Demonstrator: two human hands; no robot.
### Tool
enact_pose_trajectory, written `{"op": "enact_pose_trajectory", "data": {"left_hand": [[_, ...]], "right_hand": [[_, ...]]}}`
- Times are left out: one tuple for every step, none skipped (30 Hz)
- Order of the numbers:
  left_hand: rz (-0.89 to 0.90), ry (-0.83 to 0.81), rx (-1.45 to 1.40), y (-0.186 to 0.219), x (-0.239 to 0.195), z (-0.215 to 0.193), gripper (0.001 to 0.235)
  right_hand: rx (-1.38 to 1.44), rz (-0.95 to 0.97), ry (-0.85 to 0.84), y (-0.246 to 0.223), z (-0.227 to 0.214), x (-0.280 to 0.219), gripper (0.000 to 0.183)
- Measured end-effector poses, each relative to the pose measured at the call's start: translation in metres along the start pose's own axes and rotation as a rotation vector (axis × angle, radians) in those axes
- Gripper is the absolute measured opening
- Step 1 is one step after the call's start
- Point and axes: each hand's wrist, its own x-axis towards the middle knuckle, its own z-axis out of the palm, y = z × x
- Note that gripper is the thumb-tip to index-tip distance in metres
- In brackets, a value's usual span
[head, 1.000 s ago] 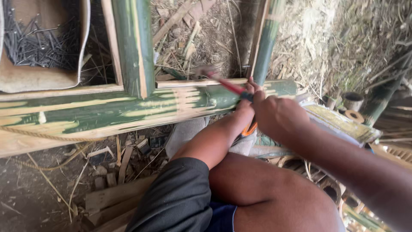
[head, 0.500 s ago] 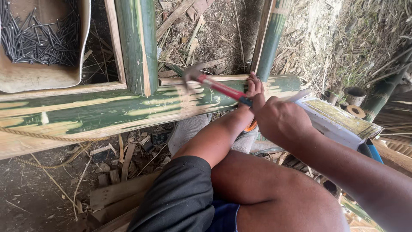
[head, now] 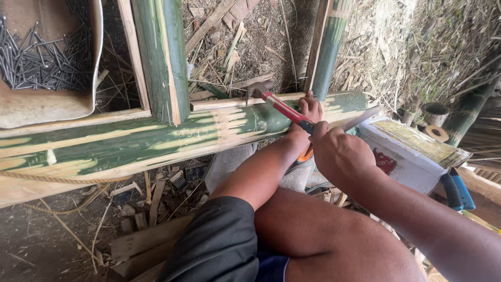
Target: The person assembles a bamboo frame by hammering nails into joints and sawing bamboo pieces to fit. They use a hammer and hand saw to secure and trim the bamboo components.
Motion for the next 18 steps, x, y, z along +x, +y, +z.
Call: {"op": "enact_pose_trajectory", "data": {"left_hand": [[0.027, 0.008, 0.004, 0.002, 0.003, 0.0, 0.049], [0.054, 0.017, 0.007, 0.003, 0.005, 0.0, 0.048], [0.084, 0.022, 0.012, 0.005, 0.003, 0.001, 0.048], [0.092, 0.023, 0.018, 0.006, 0.001, 0.001, 0.046], [0.105, 0.029, 0.026, 0.006, 0.002, 0.0, 0.044], [0.118, 0.035, 0.035, 0.005, 0.004, -0.001, 0.043], [0.126, 0.017, -0.003, 0.002, 0.007, -0.002, 0.042], [0.134, -0.001, -0.04, -0.001, 0.012, -0.004, 0.041], [0.145, -0.021, -0.082, -0.004, 0.013, -0.009, 0.041], [0.168, -0.051, -0.148, -0.008, 0.013, -0.014, 0.042], [0.188, -0.084, -0.215, -0.013, 0.012, -0.021, 0.044], [0.208, -0.116, -0.282, -0.019, 0.009, -0.028, 0.046], [0.218, -0.111, -0.246, -0.027, 0.009, -0.035, 0.044], [0.228, -0.105, -0.209, -0.035, 0.008, -0.042, 0.042], [0.235, -0.103, -0.174, -0.042, 0.005, -0.05, 0.041], [0.279, -0.161, -0.109, -0.048, 0.004, -0.056, 0.047], [0.323, -0.227, -0.046, -0.051, -0.003, -0.062, 0.057], [0.367, -0.292, 0.017, -0.054, -0.009, -0.065, 0.068]], "right_hand": [[-0.02, 0.002, -0.023, 0.003, -0.001, 0.001, 0.032], [-0.041, 0.003, -0.045, 0.004, -0.002, 0.0, 0.03], [-0.034, -0.019, -0.024, 0.003, -0.003, -0.001, 0.033], [-0.027, -0.042, -0.002, 0.001, -0.004, -0.002, 0.036], [-0.017, -0.057, 0.022, 0.0, -0.006, -0.003, 0.04], [-0.053, -0.077, 0.027, 0.0, -0.009, -0.002, 0.036], [-0.091, -0.098, 0.033, -0.001, -0.011, -0.001, 0.033], [-0.13, -0.118, 0.04, -0.001, -0.014, 0.004, 0.031], [-0.108, -0.068, 0.042, -0.002, -0.015, 0.005, 0.028], [-0.086, -0.018, 0.044, -0.003, -0.015, 0.007, 0.027], [-0.066, 0.03, 0.046, -0.004, -0.016, 0.009, 0.027], [-0.1, 0.045, 0.073, -0.006, -0.016, 0.007, 0.024], [-0.137, 0.066, 0.106, -0.006, -0.018, 0.01, 0.021], [-0.175, 0.087, 0.139, -0.007, -0.02, 0.009, 0.019], [-0.198, 0.025, 0.154, -0.008, -0.022, 0.01, 0.025], [-0.221, -0.037, 0.168, -0.009, -0.023, 0.01, 0.032], [-0.239, -0.106, 0.178, -0.013, -0.024, 0.008, 0.04], [-0.271, -0.155, 0.248, -0.015, -0.024, 0.009, 0.04]]}}
